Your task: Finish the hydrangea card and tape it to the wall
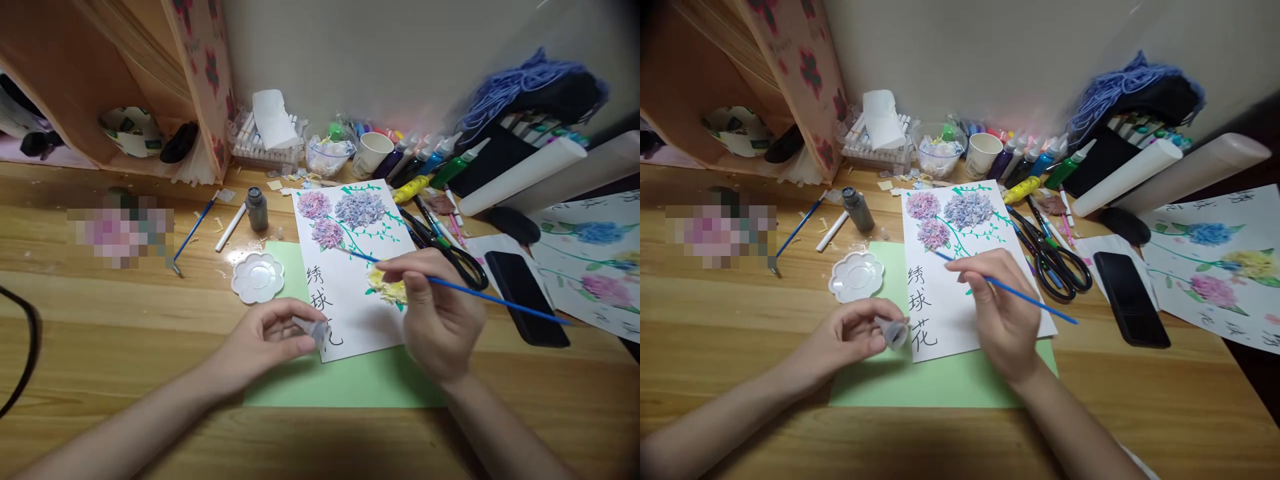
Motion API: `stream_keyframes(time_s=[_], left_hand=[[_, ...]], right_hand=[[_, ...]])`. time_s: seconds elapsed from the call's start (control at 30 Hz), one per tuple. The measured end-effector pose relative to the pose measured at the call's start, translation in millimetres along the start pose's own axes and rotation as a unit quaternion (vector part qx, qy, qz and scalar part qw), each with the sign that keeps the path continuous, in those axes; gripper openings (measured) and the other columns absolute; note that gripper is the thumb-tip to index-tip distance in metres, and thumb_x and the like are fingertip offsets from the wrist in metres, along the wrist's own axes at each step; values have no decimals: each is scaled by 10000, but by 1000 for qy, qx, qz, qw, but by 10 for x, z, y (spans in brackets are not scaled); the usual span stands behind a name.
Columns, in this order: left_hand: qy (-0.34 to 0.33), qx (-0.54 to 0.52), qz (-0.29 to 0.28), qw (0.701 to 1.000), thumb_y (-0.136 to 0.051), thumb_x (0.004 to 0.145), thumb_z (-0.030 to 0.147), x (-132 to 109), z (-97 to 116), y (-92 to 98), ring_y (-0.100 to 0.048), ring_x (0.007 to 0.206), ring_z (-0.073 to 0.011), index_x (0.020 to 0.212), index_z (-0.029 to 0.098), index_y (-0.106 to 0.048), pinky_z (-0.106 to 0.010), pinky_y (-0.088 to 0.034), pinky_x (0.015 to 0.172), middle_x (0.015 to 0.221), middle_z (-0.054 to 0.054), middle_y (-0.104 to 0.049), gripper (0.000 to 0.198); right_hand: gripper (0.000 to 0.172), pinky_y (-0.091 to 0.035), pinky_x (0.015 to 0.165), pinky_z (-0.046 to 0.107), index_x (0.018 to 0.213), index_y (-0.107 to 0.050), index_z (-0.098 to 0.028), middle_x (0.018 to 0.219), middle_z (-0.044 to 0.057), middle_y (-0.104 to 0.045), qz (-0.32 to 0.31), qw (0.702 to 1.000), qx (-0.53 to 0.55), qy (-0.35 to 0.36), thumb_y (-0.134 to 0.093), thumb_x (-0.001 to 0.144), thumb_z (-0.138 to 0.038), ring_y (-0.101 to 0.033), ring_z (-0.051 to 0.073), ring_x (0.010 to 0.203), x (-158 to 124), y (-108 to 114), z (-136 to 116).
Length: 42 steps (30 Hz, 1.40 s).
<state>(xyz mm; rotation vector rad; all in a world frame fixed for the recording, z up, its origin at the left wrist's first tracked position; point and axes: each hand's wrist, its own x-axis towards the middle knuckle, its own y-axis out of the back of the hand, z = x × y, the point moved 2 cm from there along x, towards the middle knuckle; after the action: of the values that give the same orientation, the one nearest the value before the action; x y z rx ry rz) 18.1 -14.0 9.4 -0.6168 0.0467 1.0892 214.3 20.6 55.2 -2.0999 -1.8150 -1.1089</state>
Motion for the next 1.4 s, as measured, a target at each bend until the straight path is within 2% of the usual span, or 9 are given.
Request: stream_keyframes(time_s=[0.17,0.33,0.43,0.57,0.7,0.87,1.13,1.27,1.4], left_hand=[[12,-45,-31,998,-755,697,279,43,-105,-12,-573,856,-130,909,186,-675,-239,-431,793,888,-19,-641,245],[23,-60,-35,997,-764,687,266,39,-176,18,-571,884,-157,910,188,-674,-300,-421,861,897,-32,-642,252],[39,-71,-32,996,-770,680,260,27,-175,33,-563,901,-158,908,198,-672,-298,-417,860,905,-25,-637,256],[50,-72,-35,996,-763,687,254,26,-141,48,-554,897,-150,905,207,-665,-281,-418,828,906,-14,-634,244],[46,-63,-39,996,-753,701,243,44,-118,65,-543,900,-138,918,222,-663,-250,-410,804,917,-3,-631,236],[36,-58,-35,997,-758,693,243,62,-120,73,-550,908,-153,910,207,-669,-261,-416,816,926,-19,-637,237],[24,-41,-28,998,-763,681,236,71,-92,72,-569,898,-167,917,176,-668,-283,-443,823,896,-45,-636,261],[19,-34,-25,999,-759,684,224,75,-65,80,-575,872,-155,909,178,-667,-271,-453,803,887,-40,-640,247],[24,-35,-8,999,-768,673,245,84,-46,100,-582,921,-175,898,179,-671,-284,-451,834,906,-46,-644,254]], right_hand=[[203,-480,657,348,903,-574,-220,768,28,-592,12,999,48,13,-375,944,-222,-598,176,745,-62,-313,197],[136,-518,671,349,980,-542,-220,805,13,-606,41,996,77,-5,-453,909,-146,-640,162,740,-129,-469,385],[164,-545,661,320,951,-552,-206,810,6,-617,65,994,71,-45,-546,844,-83,-651,149,736,-152,-485,443],[185,-552,630,289,855,-570,-196,744,-16,-598,47,995,61,-71,-636,767,-47,-646,141,712,-173,-492,456],[120,-562,616,280,911,-599,-194,764,-9,-634,49,994,55,-77,-564,842,-103,-661,127,682,-184,-486,426],[195,-581,652,332,997,-626,-197,843,25,-699,20,992,54,-110,-457,912,-148,-695,164,742,-178,-489,388],[221,-422,547,275,788,-570,-200,685,-1,-524,89,987,110,-72,-419,941,-249,-536,127,637,-156,-494,536],[164,-396,541,261,832,-522,-196,701,-6,-483,56,983,147,-92,-404,941,-227,-517,120,639,-148,-508,555],[149,-399,554,288,888,-523,-202,739,5,-506,25,990,124,-64,-382,935,-189,-535,134,647,-172,-507,504]])
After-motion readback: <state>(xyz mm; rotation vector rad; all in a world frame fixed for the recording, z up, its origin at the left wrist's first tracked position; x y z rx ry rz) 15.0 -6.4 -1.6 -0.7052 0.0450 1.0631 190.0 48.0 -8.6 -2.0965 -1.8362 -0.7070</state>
